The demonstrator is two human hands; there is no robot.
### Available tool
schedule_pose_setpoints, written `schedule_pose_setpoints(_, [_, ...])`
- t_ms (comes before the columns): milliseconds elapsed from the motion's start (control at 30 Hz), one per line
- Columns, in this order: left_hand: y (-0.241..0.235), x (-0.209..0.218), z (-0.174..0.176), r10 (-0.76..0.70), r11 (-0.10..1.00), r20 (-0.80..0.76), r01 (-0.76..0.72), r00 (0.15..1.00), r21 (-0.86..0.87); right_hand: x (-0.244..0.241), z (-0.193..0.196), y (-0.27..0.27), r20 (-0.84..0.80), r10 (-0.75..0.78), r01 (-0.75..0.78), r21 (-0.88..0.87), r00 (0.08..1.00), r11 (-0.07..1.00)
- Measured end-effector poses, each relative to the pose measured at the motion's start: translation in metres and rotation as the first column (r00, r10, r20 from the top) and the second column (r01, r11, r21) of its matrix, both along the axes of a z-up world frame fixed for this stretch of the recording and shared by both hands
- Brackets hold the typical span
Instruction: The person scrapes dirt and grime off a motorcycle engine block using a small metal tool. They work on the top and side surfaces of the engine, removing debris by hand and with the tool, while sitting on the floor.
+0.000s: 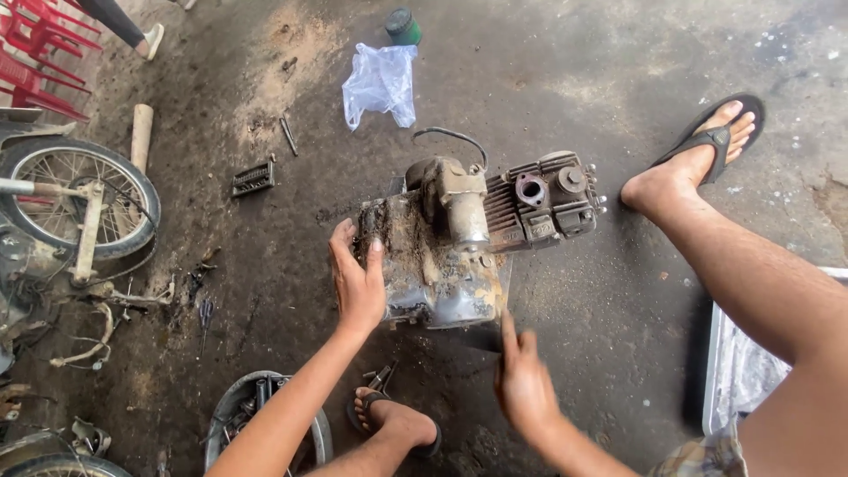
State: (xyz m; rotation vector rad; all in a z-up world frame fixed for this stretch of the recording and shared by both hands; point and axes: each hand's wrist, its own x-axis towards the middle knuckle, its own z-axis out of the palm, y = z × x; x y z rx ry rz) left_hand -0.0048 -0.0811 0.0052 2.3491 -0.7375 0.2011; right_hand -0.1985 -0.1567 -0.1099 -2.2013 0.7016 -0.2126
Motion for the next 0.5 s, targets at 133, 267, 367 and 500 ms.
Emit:
schedule_pose_setpoints(133, [-0.001,0.002,0.0,-0.02,1.0,0.02,0.021,1.0,-0.013,0.012,0.025,-0.022,-0.036,-0.078,0.084,0.222,0.996,0.971])
schedule_pose_setpoints(267, [0.001,0.002,-0.002,0.006,1.0,-0.02,-0.006,1.0,-0.01,0.013,0.016,-0.008,0.07,-0.082,0.07,0.168,0.994,0.983])
schedule_pose_setpoints(367, [0.001,0.0,-0.001,0.006,1.0,-0.022,-0.007,1.0,-0.008,0.02,0.016,-0.023,0.06,-0.068,0.054,0.201,0.996,0.978])
schedule_pose_setpoints(500, [0.0,0.002,-0.002,-0.011,1.0,0.004,0.011,1.0,-0.014,0.024,0.03,-0.026,0.106,-0.104,0.087,0.155,0.989,0.984])
